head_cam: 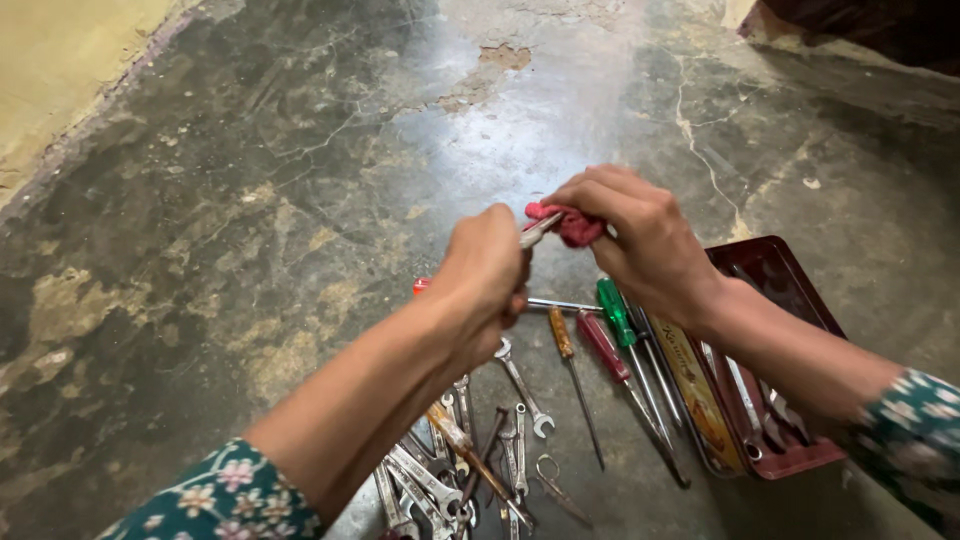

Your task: The person sits on the floor and wipes several metal tools, including wrenches and screwdrivers, with a red cloth. They handle the tools one at a time, wiping them thoroughly before placing them into a brown tray.

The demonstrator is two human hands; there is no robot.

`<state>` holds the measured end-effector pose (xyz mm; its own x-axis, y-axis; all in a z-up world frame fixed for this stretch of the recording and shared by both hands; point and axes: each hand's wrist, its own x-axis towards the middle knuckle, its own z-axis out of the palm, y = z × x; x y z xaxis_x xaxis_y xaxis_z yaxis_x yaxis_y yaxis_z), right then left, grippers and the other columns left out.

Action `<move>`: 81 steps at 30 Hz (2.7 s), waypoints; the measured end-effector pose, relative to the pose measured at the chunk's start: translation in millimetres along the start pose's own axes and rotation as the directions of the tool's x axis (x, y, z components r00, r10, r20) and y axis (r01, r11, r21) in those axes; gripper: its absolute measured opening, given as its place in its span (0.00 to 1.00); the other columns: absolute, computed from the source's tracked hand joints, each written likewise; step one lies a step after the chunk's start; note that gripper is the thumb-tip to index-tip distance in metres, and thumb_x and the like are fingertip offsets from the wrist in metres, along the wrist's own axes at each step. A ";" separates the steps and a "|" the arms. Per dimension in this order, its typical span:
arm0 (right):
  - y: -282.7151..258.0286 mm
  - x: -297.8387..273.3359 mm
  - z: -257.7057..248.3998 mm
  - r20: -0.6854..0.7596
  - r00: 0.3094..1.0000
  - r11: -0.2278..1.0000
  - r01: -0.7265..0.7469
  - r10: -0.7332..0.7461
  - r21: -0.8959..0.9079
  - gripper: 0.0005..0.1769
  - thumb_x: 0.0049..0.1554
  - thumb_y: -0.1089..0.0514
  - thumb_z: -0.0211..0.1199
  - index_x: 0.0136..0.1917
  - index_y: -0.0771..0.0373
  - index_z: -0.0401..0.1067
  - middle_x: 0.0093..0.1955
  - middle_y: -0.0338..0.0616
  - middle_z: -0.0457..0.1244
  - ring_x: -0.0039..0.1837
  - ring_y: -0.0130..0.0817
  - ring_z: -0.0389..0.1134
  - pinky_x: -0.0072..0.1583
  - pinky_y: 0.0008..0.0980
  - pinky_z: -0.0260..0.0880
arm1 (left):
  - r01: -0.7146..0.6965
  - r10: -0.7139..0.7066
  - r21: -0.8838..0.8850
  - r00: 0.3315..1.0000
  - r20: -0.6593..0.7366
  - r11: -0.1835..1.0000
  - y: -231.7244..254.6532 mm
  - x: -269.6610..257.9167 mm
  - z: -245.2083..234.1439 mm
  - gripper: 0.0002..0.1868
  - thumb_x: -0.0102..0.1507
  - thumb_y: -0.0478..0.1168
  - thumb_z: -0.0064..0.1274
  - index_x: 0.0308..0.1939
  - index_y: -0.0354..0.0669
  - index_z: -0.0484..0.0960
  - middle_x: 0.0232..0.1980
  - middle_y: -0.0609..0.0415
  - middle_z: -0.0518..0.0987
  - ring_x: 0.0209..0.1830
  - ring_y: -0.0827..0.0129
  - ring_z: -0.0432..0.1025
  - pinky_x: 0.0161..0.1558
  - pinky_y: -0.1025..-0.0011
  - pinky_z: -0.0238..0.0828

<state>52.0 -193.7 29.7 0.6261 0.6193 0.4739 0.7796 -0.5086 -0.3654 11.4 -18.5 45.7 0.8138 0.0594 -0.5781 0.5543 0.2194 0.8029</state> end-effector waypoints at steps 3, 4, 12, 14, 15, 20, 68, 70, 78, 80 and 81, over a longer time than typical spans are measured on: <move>-21.1 -7.5 -1.0 -0.058 0.983 0.984 0.177 -0.177 0.004 0.11 0.59 0.73 0.60 0.55 0.69 0.74 0.53 0.52 0.70 0.56 0.41 0.73 0.59 0.37 0.76 | 0.029 -0.030 0.022 0.999 0.016 0.999 0.8 4.4 -14.3 0.17 0.67 0.47 0.32 0.27 0.45 0.68 0.22 0.57 0.64 0.16 0.72 0.54 0.19 0.67 0.46; -27.0 -11.2 -0.1 -0.065 0.980 0.982 0.191 -0.190 0.008 0.12 0.58 0.72 0.60 0.55 0.70 0.74 0.53 0.53 0.70 0.57 0.42 0.73 0.59 0.38 0.76 | 0.032 -0.033 0.039 0.999 0.021 0.999 -2.3 4.8 -14.7 0.17 0.66 0.47 0.31 0.27 0.44 0.67 0.22 0.57 0.64 0.16 0.71 0.54 0.19 0.67 0.46; -12.9 -21.7 7.1 0.014 0.957 0.957 0.288 -0.288 -0.032 0.15 0.50 0.70 0.63 0.52 0.72 0.71 0.53 0.56 0.69 0.57 0.48 0.72 0.59 0.44 0.75 | 0.070 -0.071 0.096 0.997 0.008 0.993 -26.1 -6.7 1.3 0.16 0.65 0.45 0.29 0.30 0.44 0.69 0.21 0.57 0.62 0.16 0.70 0.55 0.22 0.65 0.49; 1.4 -22.1 10.9 0.038 0.964 0.960 0.265 -0.263 -0.089 0.09 0.56 0.69 0.63 0.52 0.70 0.72 0.52 0.53 0.69 0.55 0.45 0.73 0.58 0.42 0.76 | 0.090 -0.092 0.091 0.996 0.009 0.992 -28.1 -7.2 3.5 0.14 0.66 0.44 0.30 0.30 0.44 0.67 0.22 0.57 0.60 0.17 0.71 0.53 0.22 0.65 0.47; 8.0 -24.3 9.8 0.050 0.967 0.960 0.253 -0.249 -0.118 0.06 0.59 0.69 0.62 0.51 0.69 0.72 0.51 0.52 0.69 0.55 0.43 0.73 0.58 0.41 0.76 | 0.102 -0.103 0.088 0.995 0.010 0.991 -29.1 -6.9 4.1 0.13 0.66 0.43 0.31 0.30 0.44 0.66 0.22 0.57 0.60 0.17 0.71 0.53 0.22 0.65 0.47; 18.0 -26.3 7.5 0.015 0.998 0.984 0.063 -0.062 -0.165 0.09 0.58 0.74 0.57 0.51 0.69 0.73 0.48 0.53 0.70 0.49 0.44 0.73 0.53 0.41 0.76 | 0.054 -0.064 0.098 0.993 0.102 0.994 -24.9 -1.5 2.2 0.12 0.64 0.41 0.32 0.28 0.44 0.65 0.21 0.57 0.59 0.16 0.71 0.51 0.21 0.64 0.43; 46.4 -23.1 -0.4 -0.085 0.993 0.978 0.061 -0.079 -0.198 0.08 0.61 0.75 0.57 0.52 0.69 0.74 0.50 0.52 0.69 0.49 0.42 0.72 0.51 0.40 0.76 | -0.057 0.055 0.104 0.998 0.023 0.993 -2.0 3.5 27.0 0.14 0.64 0.41 0.35 0.27 0.39 0.68 0.23 0.55 0.62 0.20 0.69 0.52 0.24 0.60 0.48; 30.0 -23.4 2.5 -0.084 0.994 0.991 0.055 -0.065 -0.119 0.10 0.62 0.75 0.56 0.53 0.69 0.74 0.51 0.51 0.69 0.48 0.40 0.72 0.50 0.37 0.76 | -0.031 0.029 0.074 0.999 0.022 0.997 -1.6 8.2 18.0 0.13 0.64 0.41 0.34 0.26 0.43 0.65 0.21 0.57 0.60 0.18 0.70 0.50 0.23 0.61 0.45; -29.9 -33.3 1.0 -0.086 0.981 0.985 0.173 -0.171 0.013 0.20 0.47 0.78 0.56 0.54 0.73 0.71 0.54 0.55 0.68 0.56 0.49 0.72 0.57 0.42 0.74 | 0.031 -0.034 0.142 0.999 0.015 0.989 -23.2 2.8 8.8 0.12 0.63 0.40 0.34 0.27 0.42 0.68 0.19 0.57 0.59 0.15 0.70 0.51 0.21 0.62 0.42; -28.1 -31.8 1.8 -0.065 0.977 0.979 0.205 -0.203 0.021 0.19 0.48 0.76 0.59 0.54 0.72 0.70 0.54 0.54 0.68 0.56 0.49 0.71 0.58 0.43 0.73 | 0.024 -0.027 0.127 0.999 0.020 0.992 -28.1 -1.7 9.3 0.13 0.64 0.41 0.33 0.28 0.42 0.69 0.20 0.58 0.58 0.16 0.71 0.51 0.21 0.62 0.43; -25.1 -30.9 2.4 -0.056 0.975 0.975 0.219 -0.217 0.025 0.18 0.48 0.76 0.60 0.54 0.71 0.70 0.54 0.54 0.68 0.56 0.50 0.71 0.58 0.43 0.72 | 0.022 -0.025 0.122 0.999 0.024 0.992 -29.0 -3.3 9.2 0.14 0.65 0.42 0.33 0.29 0.42 0.70 0.20 0.59 0.58 0.16 0.71 0.51 0.21 0.62 0.44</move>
<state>13.2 -198.6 22.3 0.4400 0.6803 0.5862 0.8978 -0.3459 -0.2725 -5.7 -34.1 25.7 0.8038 0.0310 -0.5941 0.5889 0.1002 0.8020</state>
